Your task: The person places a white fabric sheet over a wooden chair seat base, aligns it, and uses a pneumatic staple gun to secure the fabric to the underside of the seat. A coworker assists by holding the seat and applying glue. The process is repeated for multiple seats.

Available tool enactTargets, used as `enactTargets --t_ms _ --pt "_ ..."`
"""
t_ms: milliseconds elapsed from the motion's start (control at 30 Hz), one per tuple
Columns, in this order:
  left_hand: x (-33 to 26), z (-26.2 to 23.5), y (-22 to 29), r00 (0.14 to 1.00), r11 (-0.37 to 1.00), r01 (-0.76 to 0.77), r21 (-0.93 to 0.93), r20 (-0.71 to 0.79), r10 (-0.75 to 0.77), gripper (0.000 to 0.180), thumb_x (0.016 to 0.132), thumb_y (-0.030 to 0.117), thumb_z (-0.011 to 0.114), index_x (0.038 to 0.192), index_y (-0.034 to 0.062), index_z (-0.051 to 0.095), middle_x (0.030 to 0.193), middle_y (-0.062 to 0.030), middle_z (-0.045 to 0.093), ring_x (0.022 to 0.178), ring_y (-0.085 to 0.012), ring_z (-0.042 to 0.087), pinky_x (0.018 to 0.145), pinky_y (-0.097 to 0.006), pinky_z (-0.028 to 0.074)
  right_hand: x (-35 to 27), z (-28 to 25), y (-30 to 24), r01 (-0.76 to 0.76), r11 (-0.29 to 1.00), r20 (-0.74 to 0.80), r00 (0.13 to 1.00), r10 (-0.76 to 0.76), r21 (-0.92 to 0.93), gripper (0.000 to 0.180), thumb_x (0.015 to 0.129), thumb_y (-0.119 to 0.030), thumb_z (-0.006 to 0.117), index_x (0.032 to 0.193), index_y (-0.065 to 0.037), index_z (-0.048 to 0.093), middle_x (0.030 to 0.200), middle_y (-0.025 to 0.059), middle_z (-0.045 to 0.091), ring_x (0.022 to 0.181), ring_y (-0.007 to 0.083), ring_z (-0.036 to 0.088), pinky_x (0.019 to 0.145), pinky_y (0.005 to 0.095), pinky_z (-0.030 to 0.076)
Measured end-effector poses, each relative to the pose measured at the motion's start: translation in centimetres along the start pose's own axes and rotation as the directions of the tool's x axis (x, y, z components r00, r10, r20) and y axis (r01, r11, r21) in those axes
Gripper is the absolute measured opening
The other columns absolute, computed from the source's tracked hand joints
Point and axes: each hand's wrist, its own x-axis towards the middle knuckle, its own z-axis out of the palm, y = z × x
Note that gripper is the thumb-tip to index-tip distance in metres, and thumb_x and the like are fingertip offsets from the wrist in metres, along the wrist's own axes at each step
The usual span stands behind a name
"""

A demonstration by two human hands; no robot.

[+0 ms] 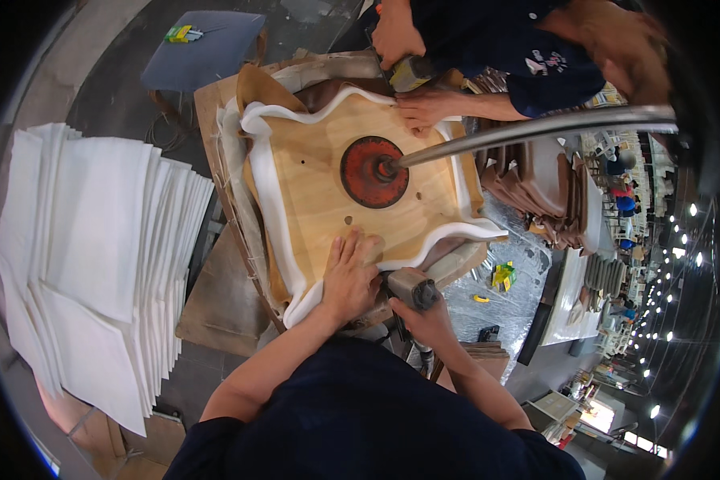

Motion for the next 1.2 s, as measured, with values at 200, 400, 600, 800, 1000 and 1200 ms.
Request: enactTargets --t_ms 200,400,600,800,1000,1200 --pt "0.4 -0.3 0.3 0.999 0.999 0.016 0.04 0.031 -0.017 0.012 0.084 0.019 0.086 0.091 0.0096 0.085 0.163 -0.009 0.054 0.165 -0.0445 0.033 0.135 -0.065 0.022 -1.3 -1.8 1.1 -0.089 0.967 0.027 0.996 0.085 0.237 0.046 0.098 -0.016 0.084 0.137 0.001 0.068 0.092 0.0039 0.075 0.067 0.0091 0.066 0.058 0.029 0.054" --pt "0.9 -0.9 1.6 0.995 0.997 0.031 0.074 0.092 -0.038 0.02 0.088 0.024 0.087 0.1 0.0095 0.08 0.159 -0.0142 0.055 0.161 -0.0471 0.037 0.131 -0.068 0.027 -0.8 -9.4 4.4 0.03 0.948 -0.214 0.976 0.041 0.318 0.021 0.099 -0.013 0.083 0.113 0.0 0.074 0.078 0.0023 0.07 0.06 0.0104 0.063 0.053 0.0307 0.05" --pt "4.8 5.5 7.2 0.996 0.992 -0.09 0.09 -0.013 0.092 0.034 0.089 0.029 0.088 0.108 0.0061 0.072 0.155 -0.0232 0.054 0.157 -0.0497 0.04 0.13 -0.069 0.027 2.7 -12.9 6.8 -0.002 0.958 -0.148 0.988 0.046 0.286 0.024 0.099 -0.023 0.086 0.102 -0.002 0.075 0.072 0.0032 0.069 0.058 0.0138 0.063 0.054 0.0327 0.05" --pt "7.4 8.6 7.7 0.999 0.972 0.032 0.231 -0.002 -0.033 0.039 0.088 0.031 0.088 0.106 -0.0009 0.074 0.157 -0.0258 0.05 0.161 -0.0501 0.033 0.132 -0.066 0.025 3.9 -13.5 8.7 -0.025 0.953 -0.028 0.999 0.035 0.303 0.065 0.097 -0.019 0.088 0.154 -0.007 0.06 0.093 0.0009 0.071 0.063 0.0082 0.062 0.053 0.0277 0.051" --pt "8.0 9.3 8.2 0.999 0.962 0.016 0.272 0.037 -0.027 0.04 0.09 0.034 0.086 0.103 -0.0025 0.079 0.163 -0.0239 0.047 0.163 -0.0482 0.03 0.134 -0.064 0.023 4.1 -14.3 8.5 0.025 0.935 0.027 0.999 -0.036 0.353 0.07 0.096 -0.017 0.088 0.158 -0.007 0.057 0.098 0.002 0.072 0.064 0.0077 0.061 0.054 0.0273 0.051" --pt "8.5 10.1 7.4 0.999 0.979 0.034 0.199 -0.021 -0.03 0.026 0.093 0.029 0.082 0.098 0.0036 0.081 0.166 -0.0196 0.048 0.164 -0.0491 0.03 0.134 -0.065 0.021 5.4 -15.7 6.1 -0.035 0.955 0.127 0.992 -0.003 0.296 0.067 0.095 -0.018 0.089 0.153 -0.005 0.06 0.098 0.0029 0.072 0.062 0.0086 0.062 0.055 0.0276 0.051"
